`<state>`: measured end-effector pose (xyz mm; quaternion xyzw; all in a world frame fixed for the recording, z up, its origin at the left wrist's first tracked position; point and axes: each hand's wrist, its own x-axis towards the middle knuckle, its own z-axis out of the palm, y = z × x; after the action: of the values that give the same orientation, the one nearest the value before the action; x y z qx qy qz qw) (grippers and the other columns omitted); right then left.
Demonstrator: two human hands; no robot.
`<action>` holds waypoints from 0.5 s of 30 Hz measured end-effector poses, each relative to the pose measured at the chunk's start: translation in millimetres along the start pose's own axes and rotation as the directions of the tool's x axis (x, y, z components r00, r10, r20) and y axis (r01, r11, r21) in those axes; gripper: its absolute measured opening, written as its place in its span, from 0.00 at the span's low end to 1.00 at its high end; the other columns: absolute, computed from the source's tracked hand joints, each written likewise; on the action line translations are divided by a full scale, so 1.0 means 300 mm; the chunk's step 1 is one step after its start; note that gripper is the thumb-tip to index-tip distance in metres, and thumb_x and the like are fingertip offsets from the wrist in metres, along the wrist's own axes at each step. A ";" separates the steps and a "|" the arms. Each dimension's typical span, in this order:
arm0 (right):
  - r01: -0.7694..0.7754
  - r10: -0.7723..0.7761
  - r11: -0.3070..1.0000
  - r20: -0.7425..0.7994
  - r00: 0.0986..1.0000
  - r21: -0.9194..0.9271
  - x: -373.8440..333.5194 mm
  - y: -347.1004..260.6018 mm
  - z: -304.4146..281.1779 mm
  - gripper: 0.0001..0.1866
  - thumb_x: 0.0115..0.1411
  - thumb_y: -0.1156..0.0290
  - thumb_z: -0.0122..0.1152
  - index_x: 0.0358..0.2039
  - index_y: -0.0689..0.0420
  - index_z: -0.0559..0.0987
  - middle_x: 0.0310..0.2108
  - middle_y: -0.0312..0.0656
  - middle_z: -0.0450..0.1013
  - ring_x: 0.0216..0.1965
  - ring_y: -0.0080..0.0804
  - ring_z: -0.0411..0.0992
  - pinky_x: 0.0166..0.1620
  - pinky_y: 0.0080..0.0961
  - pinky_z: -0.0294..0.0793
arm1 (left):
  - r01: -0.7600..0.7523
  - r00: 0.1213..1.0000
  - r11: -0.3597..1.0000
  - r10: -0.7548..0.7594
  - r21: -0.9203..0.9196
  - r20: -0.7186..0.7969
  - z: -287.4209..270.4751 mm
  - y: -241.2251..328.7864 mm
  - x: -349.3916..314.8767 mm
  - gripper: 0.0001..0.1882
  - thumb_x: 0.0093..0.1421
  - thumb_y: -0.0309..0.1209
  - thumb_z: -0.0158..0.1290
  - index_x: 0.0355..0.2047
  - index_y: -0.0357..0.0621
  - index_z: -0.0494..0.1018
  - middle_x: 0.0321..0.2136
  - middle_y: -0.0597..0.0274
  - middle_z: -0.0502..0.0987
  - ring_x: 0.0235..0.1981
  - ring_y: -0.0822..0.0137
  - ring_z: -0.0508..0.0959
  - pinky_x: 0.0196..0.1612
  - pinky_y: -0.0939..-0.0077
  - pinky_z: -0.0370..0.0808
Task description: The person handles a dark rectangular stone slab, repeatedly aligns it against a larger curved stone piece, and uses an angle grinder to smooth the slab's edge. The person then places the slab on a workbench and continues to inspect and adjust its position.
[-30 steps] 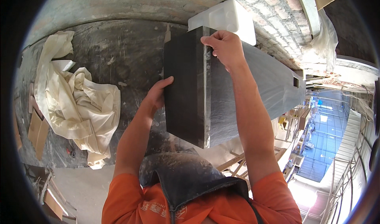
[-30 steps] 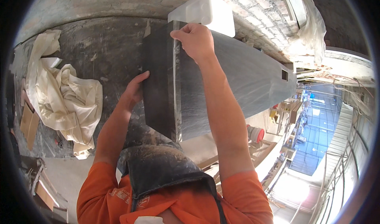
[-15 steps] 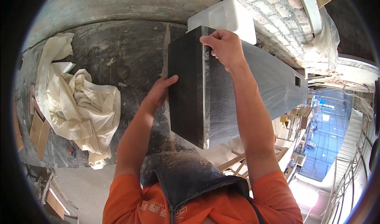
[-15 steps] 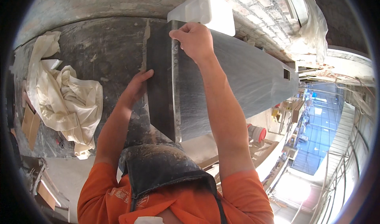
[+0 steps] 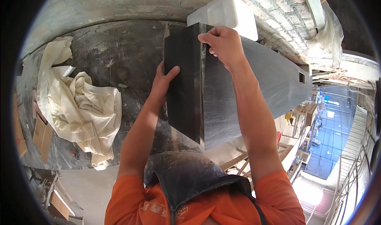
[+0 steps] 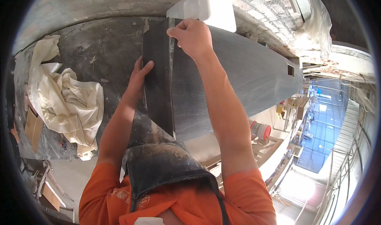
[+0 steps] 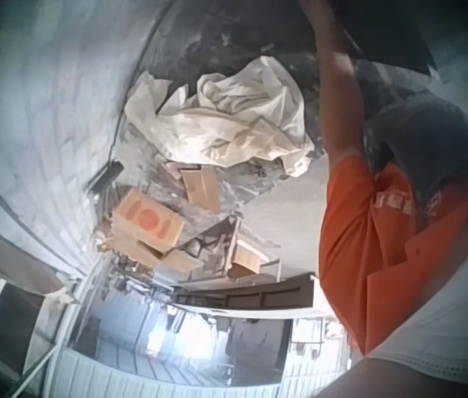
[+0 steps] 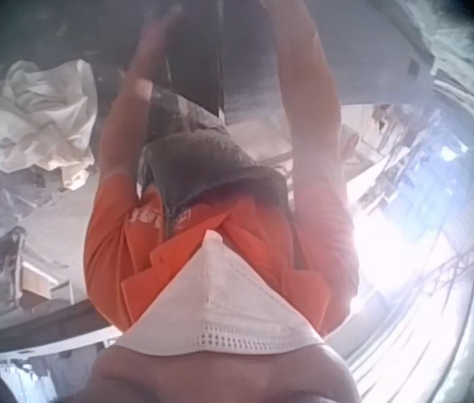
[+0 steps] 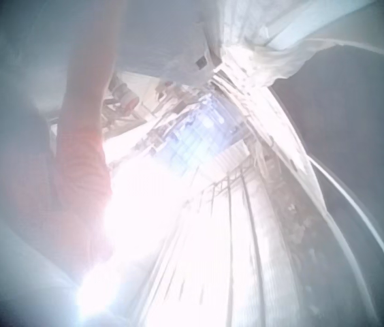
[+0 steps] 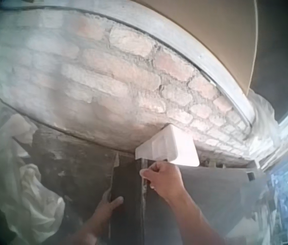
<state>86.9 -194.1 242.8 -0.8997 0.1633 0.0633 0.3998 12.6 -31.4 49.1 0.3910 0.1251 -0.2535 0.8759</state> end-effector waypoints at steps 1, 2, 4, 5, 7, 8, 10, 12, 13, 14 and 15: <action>-0.010 0.010 1.000 0.003 1.000 -0.004 -0.005 -0.011 0.000 0.12 0.59 0.65 0.75 0.29 0.60 0.81 0.21 0.31 0.71 0.22 0.18 0.68 0.24 0.18 0.65 | -0.013 1.000 1.000 0.014 0.010 -0.024 -0.007 -0.014 0.005 0.52 0.63 0.46 0.67 0.75 0.31 0.51 0.68 0.42 0.66 0.67 0.53 0.69 0.70 0.61 0.65; -0.020 0.021 1.000 0.005 1.000 -0.007 -0.007 -0.014 0.002 0.12 0.59 0.65 0.75 0.29 0.60 0.81 0.22 0.31 0.71 0.22 0.18 0.68 0.24 0.18 0.65 | -0.027 0.998 0.999 0.028 0.021 -0.049 -0.013 -0.025 0.010 0.52 0.63 0.46 0.67 0.75 0.31 0.52 0.67 0.43 0.67 0.67 0.53 0.70 0.70 0.61 0.66; -0.006 0.006 1.000 0.002 1.000 0.008 -0.005 -0.005 0.003 0.12 0.59 0.65 0.75 0.30 0.60 0.81 0.22 0.31 0.72 0.22 0.18 0.68 0.24 0.18 0.65 | -0.010 1.000 1.000 0.010 -0.028 -0.021 -0.025 -0.028 0.025 0.49 0.64 0.49 0.66 0.73 0.30 0.56 0.65 0.44 0.71 0.65 0.53 0.72 0.68 0.60 0.68; 0.002 -0.002 1.000 0.000 1.000 0.016 -0.005 -0.002 0.004 0.12 0.59 0.65 0.75 0.31 0.60 0.82 0.22 0.31 0.72 0.22 0.18 0.68 0.24 0.18 0.65 | -0.002 1.000 0.999 0.002 -0.053 -0.008 -0.031 -0.027 0.033 0.48 0.65 0.50 0.65 0.72 0.30 0.58 0.64 0.44 0.72 0.64 0.54 0.73 0.67 0.60 0.69; -0.029 0.029 1.000 -0.005 1.000 0.006 -0.011 -0.010 0.000 0.12 0.60 0.65 0.75 0.31 0.60 0.82 0.23 0.31 0.72 0.22 0.18 0.68 0.25 0.18 0.66 | 0.078 0.993 0.996 -0.074 0.037 -0.092 -0.031 0.001 0.039 0.46 0.66 0.54 0.63 0.70 0.29 0.62 0.61 0.45 0.75 0.61 0.55 0.76 0.64 0.61 0.71; -0.044 0.044 0.999 -0.008 0.999 0.001 -0.013 -0.013 -0.002 0.12 0.60 0.65 0.75 0.31 0.60 0.82 0.23 0.31 0.73 0.22 0.18 0.68 0.25 0.18 0.66 | 0.120 0.985 0.990 -0.109 0.079 -0.136 -0.032 0.012 0.045 0.46 0.66 0.56 0.61 0.69 0.29 0.64 0.60 0.45 0.76 0.60 0.55 0.77 0.63 0.61 0.72; -0.008 0.008 1.000 0.000 1.000 -0.014 -0.012 -0.013 0.007 0.13 0.60 0.64 0.75 0.31 0.61 0.82 0.23 0.31 0.73 0.22 0.18 0.69 0.26 0.18 0.68 | 0.123 0.966 0.964 -0.061 0.237 -0.253 -0.070 -0.009 0.092 0.45 0.67 0.60 0.59 0.65 0.27 0.68 0.57 0.45 0.78 0.56 0.57 0.79 0.59 0.63 0.74; 0.023 -0.023 1.000 0.012 1.000 -0.022 -0.016 -0.016 0.016 0.13 0.59 0.63 0.74 0.31 0.61 0.83 0.23 0.34 0.74 0.23 0.20 0.71 0.29 0.22 0.72 | 0.129 0.958 0.936 -0.032 0.327 -0.287 -0.093 -0.007 0.103 0.45 0.67 0.63 0.57 0.61 0.27 0.72 0.53 0.47 0.80 0.52 0.58 0.80 0.56 0.64 0.75; 0.035 -0.034 0.999 0.019 0.999 -0.022 -0.025 -0.021 0.022 0.14 0.58 0.61 0.74 0.31 0.60 0.84 0.23 0.36 0.76 0.24 0.23 0.74 0.32 0.25 0.75 | 0.129 0.964 0.931 -0.036 0.341 -0.265 -0.096 0.012 0.097 0.44 0.67 0.63 0.56 0.59 0.27 0.73 0.50 0.48 0.81 0.50 0.59 0.81 0.55 0.65 0.76; 0.047 -0.046 0.999 0.028 0.999 -0.022 -0.035 -0.029 0.030 0.15 0.57 0.60 0.73 0.31 0.60 0.85 0.22 0.38 0.78 0.25 0.26 0.77 0.34 0.28 0.78 | 0.127 0.969 0.926 -0.039 0.355 -0.244 -0.098 0.034 0.088 0.44 0.67 0.64 0.56 0.57 0.26 0.75 0.48 0.49 0.82 0.48 0.59 0.81 0.54 0.66 0.76; 0.063 -0.063 0.998 0.033 0.997 0.014 -0.047 -0.038 0.047 0.15 0.58 0.60 0.73 0.31 0.61 0.85 0.22 0.39 0.78 0.25 0.26 0.77 0.34 0.29 0.78 | 0.140 0.963 0.933 -0.050 0.331 -0.265 -0.094 0.056 0.069 0.44 0.67 0.64 0.55 0.56 0.27 0.76 0.47 0.50 0.82 0.47 0.60 0.81 0.53 0.66 0.77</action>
<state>77.9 -173.1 244.6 -0.9007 0.1285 0.0648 0.4099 38.5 -8.1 32.2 0.5615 0.2075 -0.2623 0.7569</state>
